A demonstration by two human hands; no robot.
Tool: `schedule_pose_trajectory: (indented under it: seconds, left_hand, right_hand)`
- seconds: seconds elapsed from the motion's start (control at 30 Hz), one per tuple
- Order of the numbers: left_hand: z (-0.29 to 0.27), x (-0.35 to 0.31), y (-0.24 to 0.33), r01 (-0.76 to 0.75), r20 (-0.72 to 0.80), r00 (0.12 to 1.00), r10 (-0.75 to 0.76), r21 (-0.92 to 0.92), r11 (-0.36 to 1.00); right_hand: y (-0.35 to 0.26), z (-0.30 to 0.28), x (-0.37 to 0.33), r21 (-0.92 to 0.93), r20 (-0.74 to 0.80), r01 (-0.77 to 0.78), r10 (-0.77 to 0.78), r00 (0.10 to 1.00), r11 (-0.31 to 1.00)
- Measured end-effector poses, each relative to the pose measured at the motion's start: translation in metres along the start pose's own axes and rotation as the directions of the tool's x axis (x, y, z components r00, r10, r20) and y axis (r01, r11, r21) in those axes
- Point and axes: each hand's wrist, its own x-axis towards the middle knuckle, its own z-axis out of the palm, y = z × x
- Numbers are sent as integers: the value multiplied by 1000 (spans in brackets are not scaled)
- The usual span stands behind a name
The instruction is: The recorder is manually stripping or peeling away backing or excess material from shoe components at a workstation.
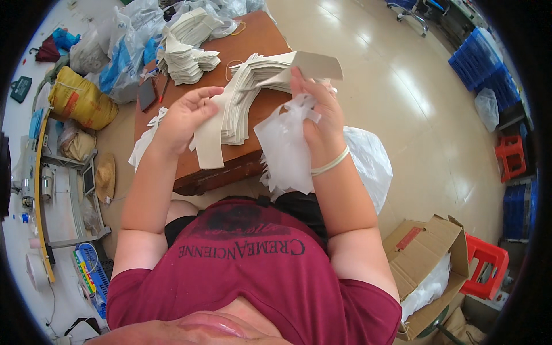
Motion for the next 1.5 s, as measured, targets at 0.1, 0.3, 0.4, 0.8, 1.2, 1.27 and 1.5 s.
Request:
schedule_pose_trajectory:
  seconds: [0.1, 0.3, 0.4, 0.8, 1.2, 1.27, 1.5]
  left_hand:
    - [-15, 31, -3, -95, -164, 980, 113, 114, 989]
    - [-28, 60, -3, -47, -218, 968, 122, 322, 945]
    - [-33, 72, -16, 50, -218, 975, 53, 440, 896]
    - [-31, 80, -1, -145, -194, 929, 316, 595, 791]
    - [-41, 79, -20, 131, -213, 977, 30, 696, 706]
    - [-33, 73, -15, 101, -186, 980, 76, 781, 616]
    - [-28, 63, -26, 40, -125, 970, 211, 930, 364]
  right_hand:
    - [8, 12, 30, 90, 22, -2, 0, 1000, 996]
    - [16, -5, 92, 121, 158, -21, 2, 987, 992]
    - [31, -14, 106, 109, 68, -44, 36, 997, 993]
    - [36, -1, 100, 160, 183, 3, -33, 983, 987]
    - [37, -7, 83, 80, -100, 125, -116, 988, 989]
    - [33, -4, 73, 61, -133, 167, -158, 978, 984]
    - [13, 0, 54, -112, -154, 442, -455, 877, 890]
